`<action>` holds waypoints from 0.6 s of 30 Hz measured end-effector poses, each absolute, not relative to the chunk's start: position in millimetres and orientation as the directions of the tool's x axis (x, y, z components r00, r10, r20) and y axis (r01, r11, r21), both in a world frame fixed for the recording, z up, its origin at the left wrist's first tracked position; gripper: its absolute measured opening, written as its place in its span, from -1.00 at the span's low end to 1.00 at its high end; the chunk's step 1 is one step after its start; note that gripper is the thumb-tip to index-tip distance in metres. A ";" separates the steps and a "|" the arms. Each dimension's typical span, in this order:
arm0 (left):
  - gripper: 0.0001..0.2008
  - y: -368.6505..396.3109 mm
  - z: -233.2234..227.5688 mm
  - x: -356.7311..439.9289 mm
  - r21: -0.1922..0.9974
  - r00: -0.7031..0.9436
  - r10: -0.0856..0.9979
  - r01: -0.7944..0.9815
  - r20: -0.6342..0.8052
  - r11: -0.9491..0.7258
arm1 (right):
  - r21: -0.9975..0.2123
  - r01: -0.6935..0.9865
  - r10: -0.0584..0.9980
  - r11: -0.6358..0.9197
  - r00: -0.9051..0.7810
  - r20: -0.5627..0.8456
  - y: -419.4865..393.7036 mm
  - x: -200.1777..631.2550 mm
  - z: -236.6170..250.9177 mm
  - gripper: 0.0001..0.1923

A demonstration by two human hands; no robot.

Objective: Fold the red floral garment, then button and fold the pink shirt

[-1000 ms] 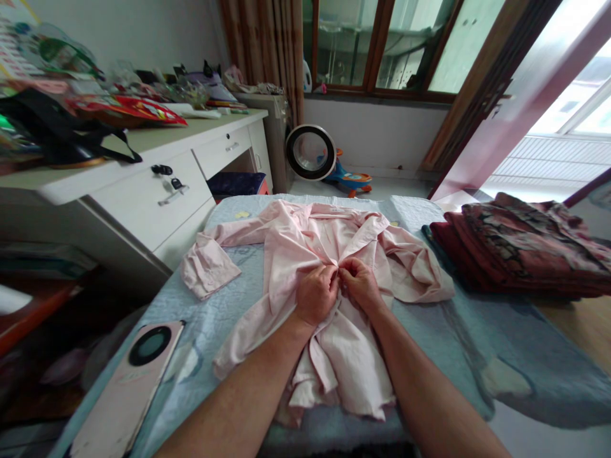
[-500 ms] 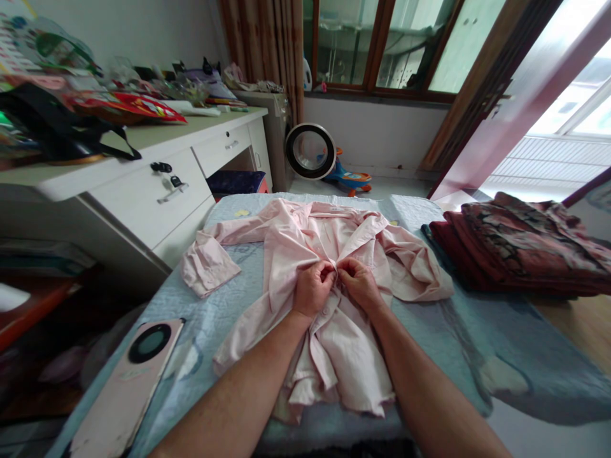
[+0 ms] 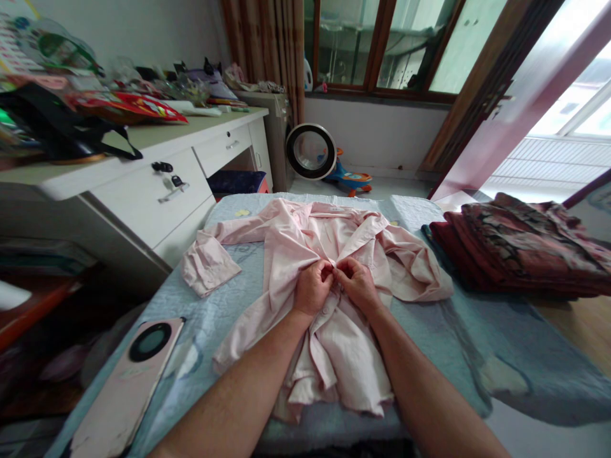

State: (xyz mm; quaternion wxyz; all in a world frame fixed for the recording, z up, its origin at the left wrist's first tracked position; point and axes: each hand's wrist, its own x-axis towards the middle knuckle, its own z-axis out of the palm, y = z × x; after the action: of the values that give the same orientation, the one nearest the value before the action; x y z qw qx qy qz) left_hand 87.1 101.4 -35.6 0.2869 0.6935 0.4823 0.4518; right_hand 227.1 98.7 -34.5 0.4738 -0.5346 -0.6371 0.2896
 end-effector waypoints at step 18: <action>-0.90 101.1 -35.9 86.5 0.798 0.108 0.898 0.423 0.426 -0.430 | -0.863 0.413 0.942 0.292 0.032 0.334 102.8 229.9 -40.8 -0.87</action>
State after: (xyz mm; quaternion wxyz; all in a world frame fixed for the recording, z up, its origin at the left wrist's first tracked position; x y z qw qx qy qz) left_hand 86.5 101.1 -35.9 0.2511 0.7008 0.4714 0.4729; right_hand 229.9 102.8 -40.8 0.4858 -0.5290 -0.6403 0.2723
